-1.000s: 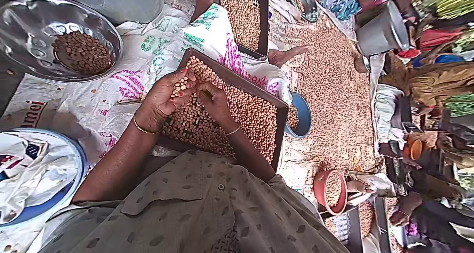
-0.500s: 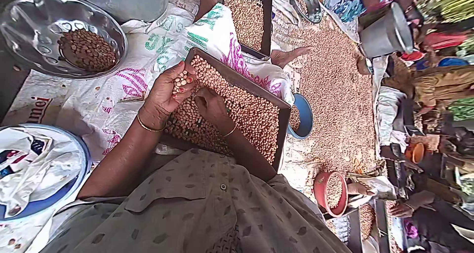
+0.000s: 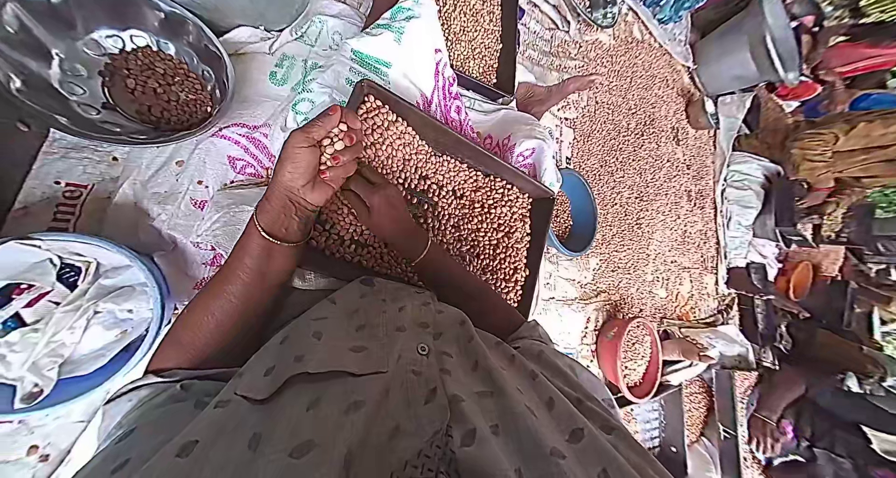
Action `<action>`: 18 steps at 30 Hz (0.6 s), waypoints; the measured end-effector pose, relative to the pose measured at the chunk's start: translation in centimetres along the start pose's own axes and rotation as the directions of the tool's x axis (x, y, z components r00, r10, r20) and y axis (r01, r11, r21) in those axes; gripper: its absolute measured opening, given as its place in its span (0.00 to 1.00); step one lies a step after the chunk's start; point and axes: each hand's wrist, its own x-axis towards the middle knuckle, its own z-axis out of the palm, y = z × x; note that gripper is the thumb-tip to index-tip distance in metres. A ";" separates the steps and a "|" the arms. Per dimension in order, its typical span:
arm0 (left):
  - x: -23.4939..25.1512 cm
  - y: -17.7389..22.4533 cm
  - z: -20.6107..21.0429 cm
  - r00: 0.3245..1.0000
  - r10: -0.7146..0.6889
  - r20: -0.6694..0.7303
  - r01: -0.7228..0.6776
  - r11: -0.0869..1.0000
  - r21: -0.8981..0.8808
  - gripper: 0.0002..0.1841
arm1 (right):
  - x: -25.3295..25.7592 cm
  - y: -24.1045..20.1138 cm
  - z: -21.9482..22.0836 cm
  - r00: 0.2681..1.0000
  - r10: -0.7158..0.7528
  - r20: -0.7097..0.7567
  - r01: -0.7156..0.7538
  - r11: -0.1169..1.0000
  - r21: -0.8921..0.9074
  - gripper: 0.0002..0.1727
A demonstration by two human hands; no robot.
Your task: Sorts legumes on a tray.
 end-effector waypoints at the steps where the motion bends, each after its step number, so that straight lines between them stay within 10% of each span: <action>1: 0.1 0.1 0.0 1.000 0.009 -0.003 -0.009 1.000 0.009 0.24 | 0.0 0.0 0.5 0.999 -0.032 0.004 0.032 0.998 -0.054 0.09; 9: 0.2 0.1 -0.3 1.000 0.014 0.003 -0.014 1.000 0.008 0.24 | 0.0 3.8 -6.1 0.912 0.214 -0.350 -0.093 0.939 0.331 0.08; 12: 0.1 0.1 -0.2 1.000 0.014 -0.003 -0.014 1.000 0.010 0.24 | -1.2 6.9 -13.5 0.547 0.583 -0.600 0.013 0.711 0.703 0.10; 15: 0.4 0.2 0.0 1.000 0.019 -0.002 -0.019 1.000 -0.005 0.25 | -2.8 8.2 -17.9 0.259 0.876 -0.407 0.176 0.371 0.912 0.19; 18: 0.5 0.1 -0.2 1.000 0.027 0.010 -0.026 0.999 -0.028 0.24 | -5.2 6.0 -15.5 0.510 0.827 -0.237 -0.071 0.316 0.946 0.17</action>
